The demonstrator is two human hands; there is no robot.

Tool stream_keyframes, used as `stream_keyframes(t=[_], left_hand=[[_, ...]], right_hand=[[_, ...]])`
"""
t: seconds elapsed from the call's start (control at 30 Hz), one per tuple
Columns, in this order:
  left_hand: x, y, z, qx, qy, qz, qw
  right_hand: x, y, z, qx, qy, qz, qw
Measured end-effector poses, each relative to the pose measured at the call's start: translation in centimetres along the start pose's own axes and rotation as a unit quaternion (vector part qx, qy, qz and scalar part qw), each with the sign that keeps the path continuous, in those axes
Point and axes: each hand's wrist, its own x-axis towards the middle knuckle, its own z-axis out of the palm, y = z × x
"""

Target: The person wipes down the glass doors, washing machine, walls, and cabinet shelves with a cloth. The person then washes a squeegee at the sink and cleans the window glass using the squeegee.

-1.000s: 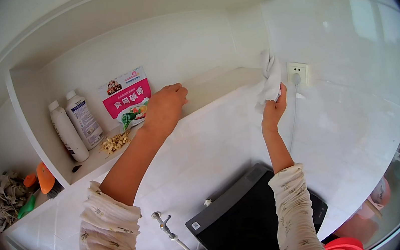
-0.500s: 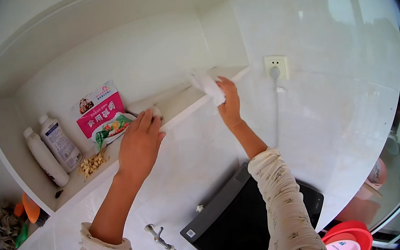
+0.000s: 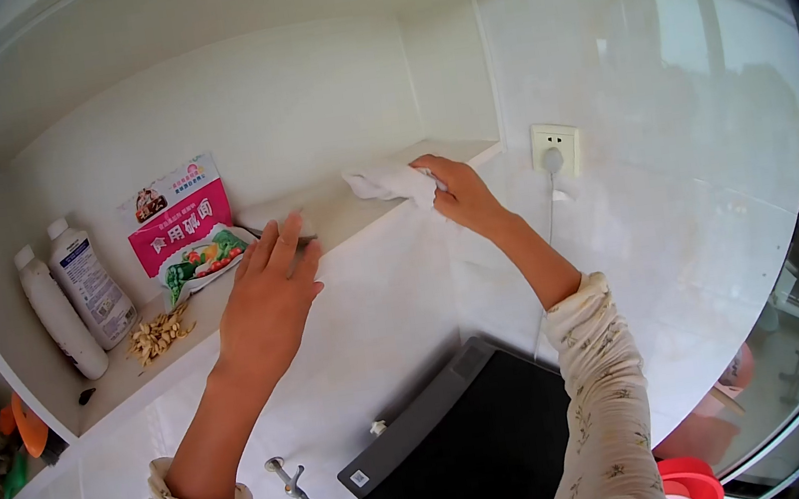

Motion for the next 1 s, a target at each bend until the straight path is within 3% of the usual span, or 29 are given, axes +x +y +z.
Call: stream_keyframes(t=[0.03,0.13,0.17,0.2,0.27,0.37,0.47,0.67,0.77,0.87,0.93,1.0], left_hand=[[0.1,-0.1,0.0,-0.007,0.001,-0.001,1.0],[-0.1,-0.3,-0.2,-0.018,0.0,-0.003,1.0],[-0.1,-0.3,-0.1,-0.016,0.001,-0.001,1.0],[-0.1,-0.3,-0.1,-0.015,0.001,0.002,1.0],[0.0,-0.3,-0.1,0.005,0.003,0.006,1.0],[0.0,-0.1,0.2,0.016,0.002,0.007,1.0],[0.0,-0.3,-0.1,0.006,-0.006,0.013,1.0],[-0.1,-0.3,-0.2,-0.005,0.003,0.002,1.0],[-0.1,-0.2,-0.1,-0.012,0.012,0.002,1.0],[-0.1,-0.3,-0.2,-0.027,0.024,0.003,0.999],[-0.6,-0.1,0.0,-0.081,0.044,0.018,0.996],[-1.7,0.2,0.3,-0.165,0.078,0.047,0.982]], right_hand=[[1.4,1.1,-0.6,0.009,-0.02,0.083,0.996],[5.7,10.9,-3.2,-0.134,-0.065,0.165,0.975],[6.2,16.8,-3.1,-0.22,0.03,0.084,0.971],[8.0,15.5,-4.8,-0.192,-0.086,0.231,0.95],[10.0,15.0,-4.9,-0.1,-0.158,0.303,0.934],[10.2,12.6,-0.2,-0.258,-0.22,0.163,0.927],[10.3,9.8,0.3,-0.219,-0.249,0.182,0.926],[7.6,8.9,-0.6,-0.301,-0.146,0.141,0.932],[4.9,4.2,-2.5,-0.204,-0.112,0.245,0.941],[0.6,4.8,0.1,-0.208,0.139,0.071,0.966],[-2.1,2.8,1.9,-0.199,0.237,-0.045,0.95],[-5.5,-1.8,3.2,-0.055,0.245,-0.012,0.968]])
